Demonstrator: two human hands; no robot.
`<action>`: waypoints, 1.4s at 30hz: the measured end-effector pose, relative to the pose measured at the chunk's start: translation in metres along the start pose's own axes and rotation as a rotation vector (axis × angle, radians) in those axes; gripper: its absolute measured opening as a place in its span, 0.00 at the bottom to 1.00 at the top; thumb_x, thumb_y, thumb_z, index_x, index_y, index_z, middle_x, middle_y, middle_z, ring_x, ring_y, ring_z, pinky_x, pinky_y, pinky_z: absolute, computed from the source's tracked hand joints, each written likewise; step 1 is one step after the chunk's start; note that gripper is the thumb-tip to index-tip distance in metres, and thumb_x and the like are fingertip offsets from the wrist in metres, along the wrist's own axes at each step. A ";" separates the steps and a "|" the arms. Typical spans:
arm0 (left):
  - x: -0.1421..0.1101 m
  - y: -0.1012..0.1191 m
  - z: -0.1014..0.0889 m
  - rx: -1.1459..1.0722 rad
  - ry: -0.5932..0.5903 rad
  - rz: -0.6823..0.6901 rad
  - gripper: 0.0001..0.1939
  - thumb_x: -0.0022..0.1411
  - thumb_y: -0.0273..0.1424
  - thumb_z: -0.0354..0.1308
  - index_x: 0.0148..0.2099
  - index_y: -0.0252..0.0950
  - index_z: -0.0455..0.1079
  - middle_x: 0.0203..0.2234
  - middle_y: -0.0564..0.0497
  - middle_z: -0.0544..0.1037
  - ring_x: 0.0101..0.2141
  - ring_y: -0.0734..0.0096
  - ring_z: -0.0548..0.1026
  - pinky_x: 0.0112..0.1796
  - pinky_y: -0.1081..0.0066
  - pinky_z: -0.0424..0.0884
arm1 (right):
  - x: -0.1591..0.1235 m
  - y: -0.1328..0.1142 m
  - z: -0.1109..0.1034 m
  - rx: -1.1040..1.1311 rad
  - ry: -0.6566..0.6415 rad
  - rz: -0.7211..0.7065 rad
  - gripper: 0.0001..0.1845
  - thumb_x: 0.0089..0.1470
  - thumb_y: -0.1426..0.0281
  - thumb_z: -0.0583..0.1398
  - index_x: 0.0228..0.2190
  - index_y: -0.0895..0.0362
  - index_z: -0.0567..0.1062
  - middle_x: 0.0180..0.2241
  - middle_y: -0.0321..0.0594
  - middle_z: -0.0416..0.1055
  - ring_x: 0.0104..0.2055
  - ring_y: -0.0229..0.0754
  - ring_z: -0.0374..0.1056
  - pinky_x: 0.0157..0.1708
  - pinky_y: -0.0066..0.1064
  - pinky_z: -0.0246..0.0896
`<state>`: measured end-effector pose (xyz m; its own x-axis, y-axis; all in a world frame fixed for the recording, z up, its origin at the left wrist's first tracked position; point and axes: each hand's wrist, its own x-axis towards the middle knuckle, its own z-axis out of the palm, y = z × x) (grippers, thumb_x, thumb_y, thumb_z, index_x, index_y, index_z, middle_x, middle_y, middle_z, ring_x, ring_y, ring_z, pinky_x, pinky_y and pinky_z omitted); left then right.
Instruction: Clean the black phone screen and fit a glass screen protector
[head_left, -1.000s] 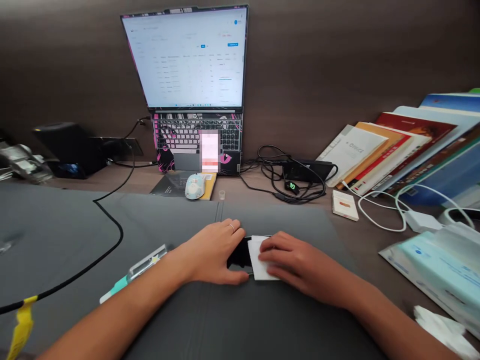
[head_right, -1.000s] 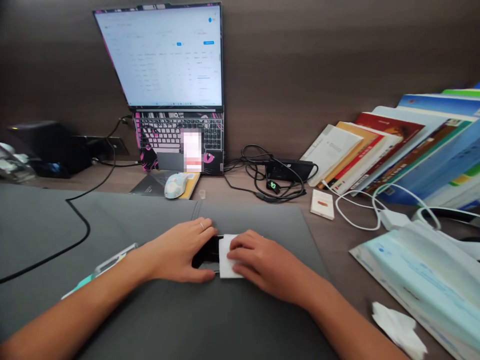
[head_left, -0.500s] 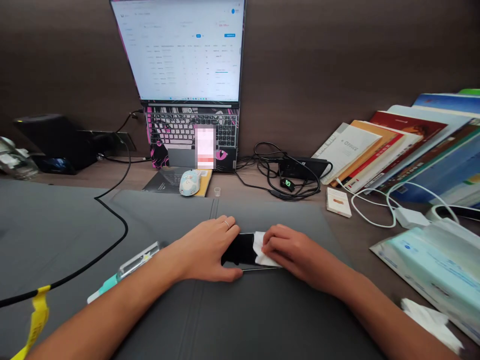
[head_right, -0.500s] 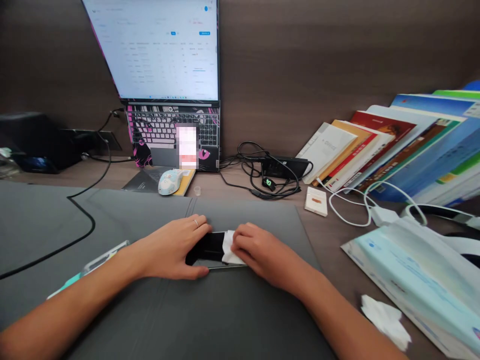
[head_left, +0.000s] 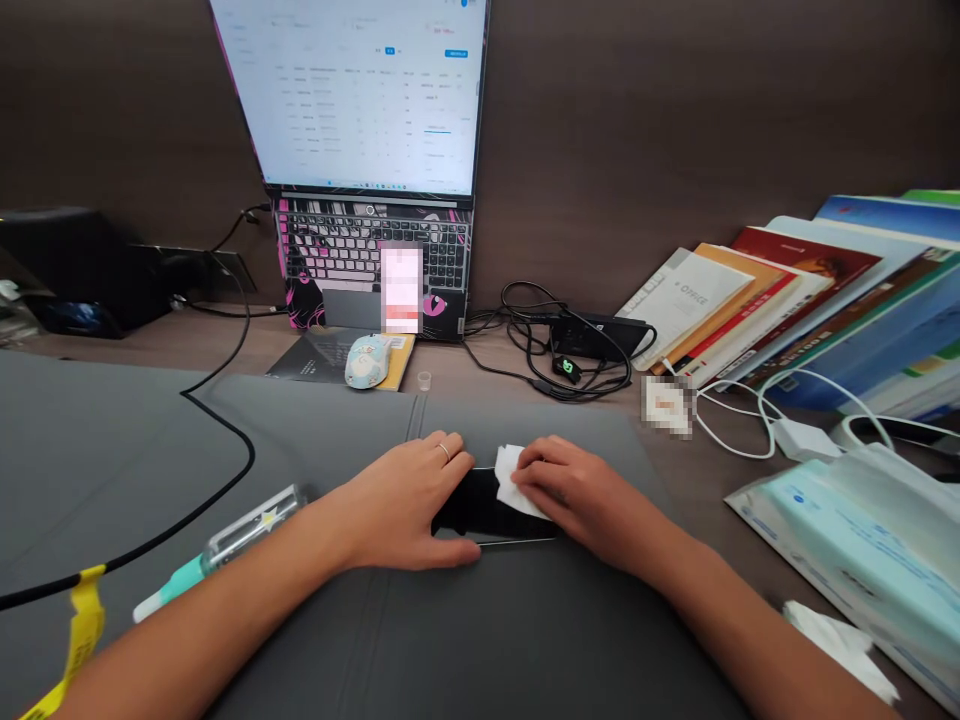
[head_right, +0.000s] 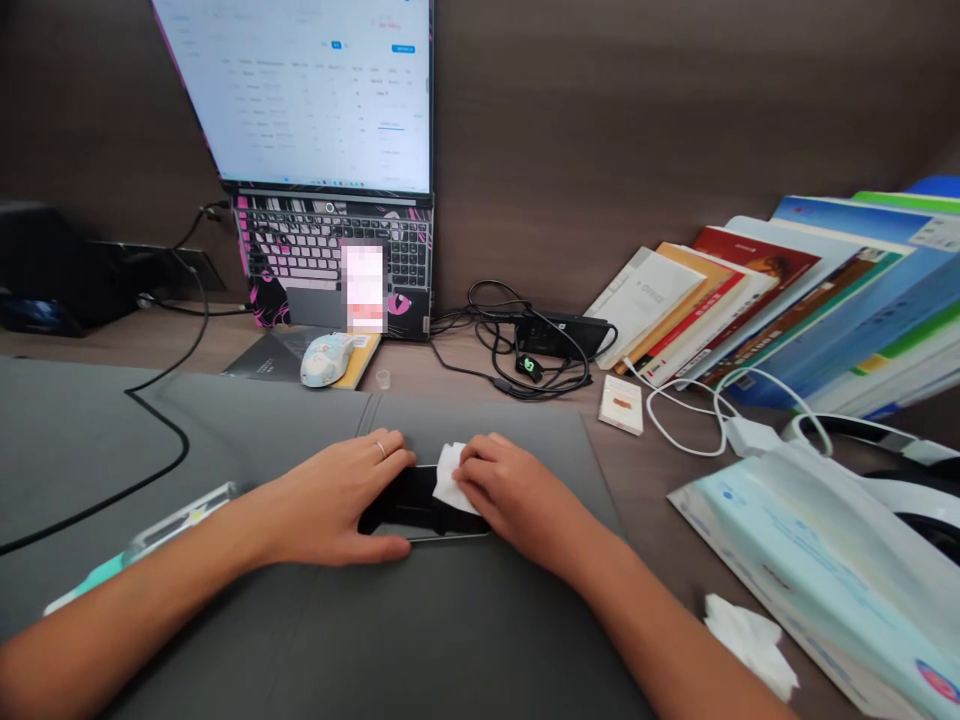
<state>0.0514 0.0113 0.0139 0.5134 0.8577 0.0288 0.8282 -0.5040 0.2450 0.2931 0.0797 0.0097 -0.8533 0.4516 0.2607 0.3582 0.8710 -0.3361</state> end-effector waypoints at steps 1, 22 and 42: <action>0.000 0.000 0.001 0.003 0.002 0.004 0.25 0.59 0.52 0.60 0.47 0.35 0.67 0.43 0.44 0.71 0.42 0.55 0.70 0.41 0.57 0.69 | 0.000 0.000 -0.001 -0.010 -0.001 0.005 0.14 0.68 0.73 0.53 0.36 0.58 0.78 0.38 0.45 0.74 0.39 0.43 0.67 0.40 0.36 0.67; 0.000 0.004 0.002 0.025 -0.019 -0.010 0.23 0.58 0.49 0.62 0.42 0.34 0.67 0.39 0.45 0.71 0.41 0.55 0.71 0.42 0.57 0.71 | -0.003 -0.003 -0.002 -0.078 -0.091 -0.034 0.08 0.63 0.77 0.53 0.35 0.58 0.72 0.37 0.43 0.72 0.38 0.44 0.63 0.40 0.38 0.59; -0.003 -0.002 -0.001 -0.004 -0.014 0.078 0.25 0.51 0.49 0.65 0.40 0.35 0.67 0.38 0.47 0.72 0.40 0.58 0.74 0.39 0.61 0.72 | -0.011 -0.014 -0.006 -0.001 -0.125 -0.204 0.16 0.62 0.81 0.50 0.40 0.58 0.76 0.41 0.43 0.76 0.40 0.43 0.67 0.42 0.37 0.60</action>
<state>0.0477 0.0105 0.0144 0.5791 0.8145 0.0340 0.7850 -0.5684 0.2462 0.2997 0.0634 0.0170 -0.9484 0.2385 0.2089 0.1736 0.9420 -0.2872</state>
